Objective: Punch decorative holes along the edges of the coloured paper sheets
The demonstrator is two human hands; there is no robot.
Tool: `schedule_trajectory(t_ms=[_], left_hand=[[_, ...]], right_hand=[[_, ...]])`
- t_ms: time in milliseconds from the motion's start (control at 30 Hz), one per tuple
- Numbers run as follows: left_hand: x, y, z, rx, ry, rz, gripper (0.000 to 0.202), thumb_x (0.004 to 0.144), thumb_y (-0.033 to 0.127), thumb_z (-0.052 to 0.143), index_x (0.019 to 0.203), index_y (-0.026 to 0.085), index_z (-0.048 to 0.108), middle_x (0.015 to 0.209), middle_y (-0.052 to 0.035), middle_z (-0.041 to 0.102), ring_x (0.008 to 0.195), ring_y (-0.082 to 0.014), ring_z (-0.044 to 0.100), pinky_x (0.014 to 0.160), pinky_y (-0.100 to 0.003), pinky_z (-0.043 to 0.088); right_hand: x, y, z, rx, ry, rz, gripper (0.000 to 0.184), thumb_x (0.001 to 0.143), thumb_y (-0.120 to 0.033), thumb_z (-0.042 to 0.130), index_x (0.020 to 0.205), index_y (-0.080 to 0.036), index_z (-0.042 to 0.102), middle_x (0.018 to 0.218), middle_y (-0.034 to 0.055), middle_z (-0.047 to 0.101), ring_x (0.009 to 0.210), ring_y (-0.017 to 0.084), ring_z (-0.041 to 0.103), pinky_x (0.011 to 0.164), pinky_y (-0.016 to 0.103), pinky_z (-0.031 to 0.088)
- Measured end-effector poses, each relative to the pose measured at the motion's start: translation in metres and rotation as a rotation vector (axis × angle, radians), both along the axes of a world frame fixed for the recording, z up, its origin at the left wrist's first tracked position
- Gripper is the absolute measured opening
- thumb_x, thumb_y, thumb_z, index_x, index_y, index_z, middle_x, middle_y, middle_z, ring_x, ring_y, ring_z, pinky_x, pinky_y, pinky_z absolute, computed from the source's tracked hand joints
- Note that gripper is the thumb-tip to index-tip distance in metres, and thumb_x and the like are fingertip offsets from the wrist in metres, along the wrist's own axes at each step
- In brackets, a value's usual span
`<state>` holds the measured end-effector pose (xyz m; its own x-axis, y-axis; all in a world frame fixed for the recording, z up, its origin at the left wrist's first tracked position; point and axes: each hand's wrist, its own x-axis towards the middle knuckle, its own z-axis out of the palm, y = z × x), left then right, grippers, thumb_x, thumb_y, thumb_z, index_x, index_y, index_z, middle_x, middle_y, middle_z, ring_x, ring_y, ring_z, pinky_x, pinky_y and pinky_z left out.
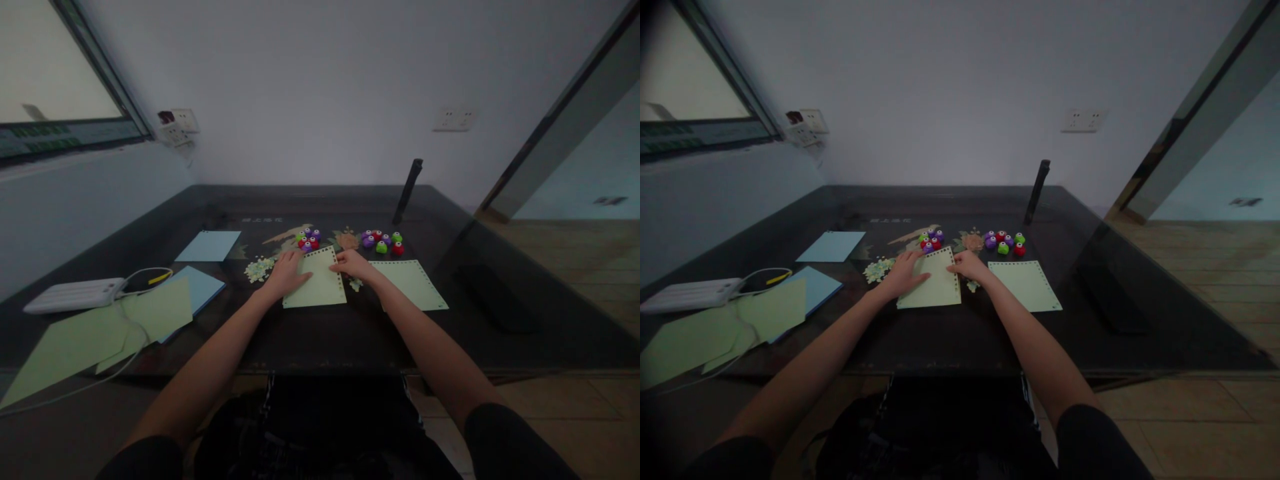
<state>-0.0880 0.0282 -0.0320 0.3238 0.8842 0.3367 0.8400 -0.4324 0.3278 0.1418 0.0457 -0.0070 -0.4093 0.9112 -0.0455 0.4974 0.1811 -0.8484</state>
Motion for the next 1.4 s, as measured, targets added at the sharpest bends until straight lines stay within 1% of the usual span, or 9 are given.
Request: schedule_trajectory(t_ms=[200,333,433,533,600,767,1067,1233,1400], left_hand=[[-0.005,0.006,0.009,0.004,-0.288,0.116,0.062,0.074,0.031,0.063,0.13,0.016,0.043,0.132,-0.0161,0.046,0.125,-0.0306,0.04,0.104,-0.048,0.034],[-0.007,0.008,0.015,-0.252,-0.735,0.087,0.061,0.079,0.029,0.057,0.135,0.015,0.037,0.118,-0.0138,0.061,0.103,-0.0239,0.06,0.087,-0.041,0.049],[-0.006,0.004,0.018,-0.387,-0.924,0.037,0.051,0.078,0.034,0.059,0.123,0.013,0.051,0.099,-0.0104,0.07,0.087,-0.0221,0.066,0.08,-0.038,0.052],[-0.004,-0.001,0.022,-0.41,-0.943,0.022,0.039,0.072,0.041,0.065,0.098,0.011,0.066,0.09,-0.0093,0.072,0.081,-0.0232,0.066,0.075,-0.036,0.052],[-0.004,-0.004,0.025,-0.42,-0.961,0.038,0.039,0.069,0.043,0.067,0.092,0.012,0.068,0.086,-0.0083,0.072,0.077,-0.0229,0.066,0.071,-0.035,0.052],[-0.002,-0.007,0.029,-0.421,-1.007,0.06,0.035,0.068,0.041,0.068,0.089,0.012,0.068,0.081,-0.0068,0.072,0.072,-0.0219,0.065,0.067,-0.034,0.052],[-0.003,-0.006,0.026,-0.441,-1.023,0.015,0.044,0.066,0.045,0.069,0.095,0.012,0.067,0.083,-0.0075,0.072,0.075,-0.0221,0.066,0.069,-0.035,0.052],[-0.007,-0.001,0.023,-0.306,-0.864,0.059,0.029,0.073,0.041,0.062,0.082,0.014,0.067,0.076,-0.0051,0.07,0.072,-0.0198,0.064,0.072,-0.033,0.051],[-0.011,0.003,0.025,-0.221,-0.726,0.101,0.021,0.077,0.029,0.056,0.087,0.015,0.067,0.076,-0.0054,0.07,0.069,-0.0189,0.065,0.072,-0.034,0.051]], right_hand=[[0.005,0.003,0.002,0.037,0.127,-0.087,0.016,0.073,-0.027,0.061,0.074,-0.011,0.066,0.053,-0.0015,0.054,0.045,0.007,0.04,0.044,0.021,0.029],[0.008,0.006,0.003,0.056,0.273,-0.157,0.023,0.073,-0.03,0.061,0.083,-0.01,0.067,0.062,0.001,0.06,0.048,0.007,0.041,0.046,0.021,0.029],[0.009,0.008,0.004,0.057,0.336,-0.191,0.024,0.073,-0.029,0.061,0.087,-0.011,0.068,0.069,0.0026,0.063,0.051,0.008,0.044,0.047,0.021,0.031],[0.011,0.007,0.007,0.06,0.357,-0.208,0.024,0.074,-0.028,0.061,0.091,-0.012,0.068,0.075,0.0042,0.066,0.055,0.009,0.048,0.048,0.021,0.033],[0.012,0.006,0.01,0.061,0.341,-0.174,0.023,0.075,-0.029,0.061,0.09,-0.013,0.068,0.079,0.0051,0.067,0.058,0.01,0.05,0.05,0.021,0.035],[0.016,0.002,0.014,0.014,0.269,-0.039,0.021,0.074,-0.033,0.065,0.08,-0.013,0.067,0.073,0.005,0.065,0.058,0.01,0.05,0.051,0.022,0.036],[0.017,-0.001,0.017,0.027,0.145,-0.057,0.021,0.07,-0.031,0.068,0.061,-0.014,0.06,0.053,-0.0007,0.053,0.049,0.009,0.043,0.047,0.023,0.031],[0.021,-0.001,0.026,0.045,0.122,-0.147,0.021,0.07,-0.029,0.067,0.059,-0.015,0.057,0.049,-0.0027,0.049,0.043,0.007,0.039,0.043,0.023,0.029],[0.031,0.002,0.031,0.048,0.263,-0.266,0.017,0.07,-0.03,0.065,0.07,-0.013,0.061,0.059,0.0003,0.057,0.045,0.007,0.041,0.04,0.022,0.031]])
